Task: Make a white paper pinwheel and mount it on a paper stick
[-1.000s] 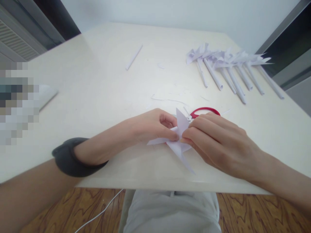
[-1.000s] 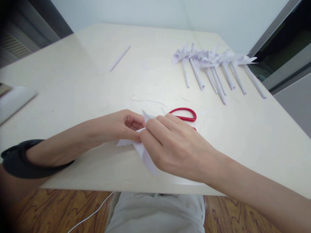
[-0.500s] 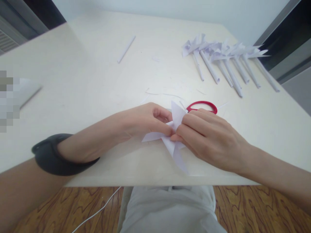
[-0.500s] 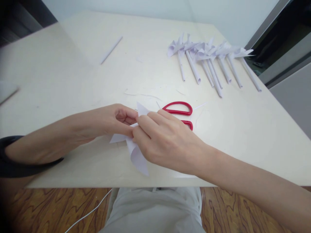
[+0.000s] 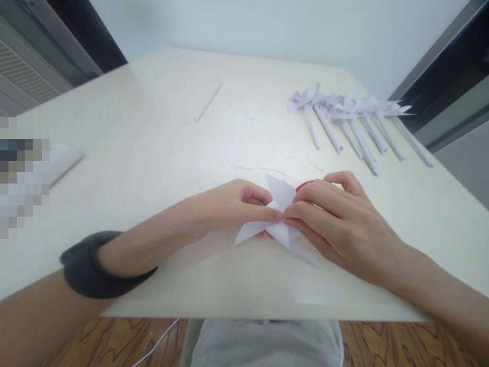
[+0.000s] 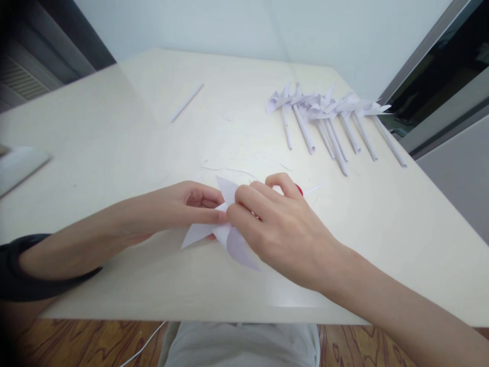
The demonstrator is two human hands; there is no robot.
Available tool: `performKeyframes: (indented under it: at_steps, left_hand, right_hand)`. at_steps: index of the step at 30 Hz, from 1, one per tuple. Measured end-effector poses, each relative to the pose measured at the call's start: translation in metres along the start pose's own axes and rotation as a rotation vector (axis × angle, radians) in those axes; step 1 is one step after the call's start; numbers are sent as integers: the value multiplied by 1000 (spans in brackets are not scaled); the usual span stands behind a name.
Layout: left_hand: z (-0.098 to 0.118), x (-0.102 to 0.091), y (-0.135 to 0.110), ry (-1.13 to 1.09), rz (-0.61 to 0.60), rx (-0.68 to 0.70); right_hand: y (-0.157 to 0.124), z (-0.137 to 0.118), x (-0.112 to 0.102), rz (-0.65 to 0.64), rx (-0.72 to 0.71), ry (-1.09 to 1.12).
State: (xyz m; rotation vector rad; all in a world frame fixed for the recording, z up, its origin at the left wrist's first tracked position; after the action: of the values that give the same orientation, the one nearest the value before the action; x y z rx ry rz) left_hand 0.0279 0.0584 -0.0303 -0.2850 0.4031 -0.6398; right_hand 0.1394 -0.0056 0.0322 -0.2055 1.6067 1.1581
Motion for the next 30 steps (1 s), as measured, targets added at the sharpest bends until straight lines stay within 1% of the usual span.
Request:
performKeyframes:
  at_steps: [3, 4, 6, 9, 10, 12, 16, 19, 21, 27, 30]
  left_hand:
    - [2, 1, 0, -28, -46, 0]
    - [4, -1, 0, -66, -30, 17]
    - [7, -3, 1, -190, -35, 20]
    - [9, -2, 1, -346, -59, 7]
    - [12, -2, 0, -346, -63, 25]
    - [16, -3, 0, -271, -45, 69]
    - [22, -11, -1, -51, 100, 120]
    - [26, -13, -1, -2, 159, 175]
    - [26, -12, -1, -25, 159, 189]
    - [29, -7, -3, -136, 98, 227]
    - [28, -5, -3, -197, 61, 214]
  right_hand:
    - [0, 5, 1, 4, 36, 12]
    - [0, 6, 1, 3, 48, 19]
    - [0, 10, 1, 7, 80, 33]
    - [1, 17, -2, 55, 142, 31]
    - [2, 19, -4, 74, 164, 26]
    - [2, 23, -6, 97, 204, 27]
    - [1, 27, -5, 93, 270, 66]
    - [0, 25, -5, 117, 285, 123]
    - [1, 24, -5, 140, 289, 150]
    - [0, 24, -9, 206, 328, 201]
    - [-1, 25, -12, 235, 307, 199]
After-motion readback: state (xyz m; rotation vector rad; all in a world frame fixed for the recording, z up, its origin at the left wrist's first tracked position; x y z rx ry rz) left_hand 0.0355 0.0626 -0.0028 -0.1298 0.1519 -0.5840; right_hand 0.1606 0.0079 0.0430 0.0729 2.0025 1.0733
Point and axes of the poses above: each hand's wrist, its own y-axis towards the middle knuckle, its own x-axis out of the palm, z = x × y, the point moved 7 cm from there along y, towards the middle knuckle, and after that the axes turned 8 degrees about z, right-handed, at the moved point
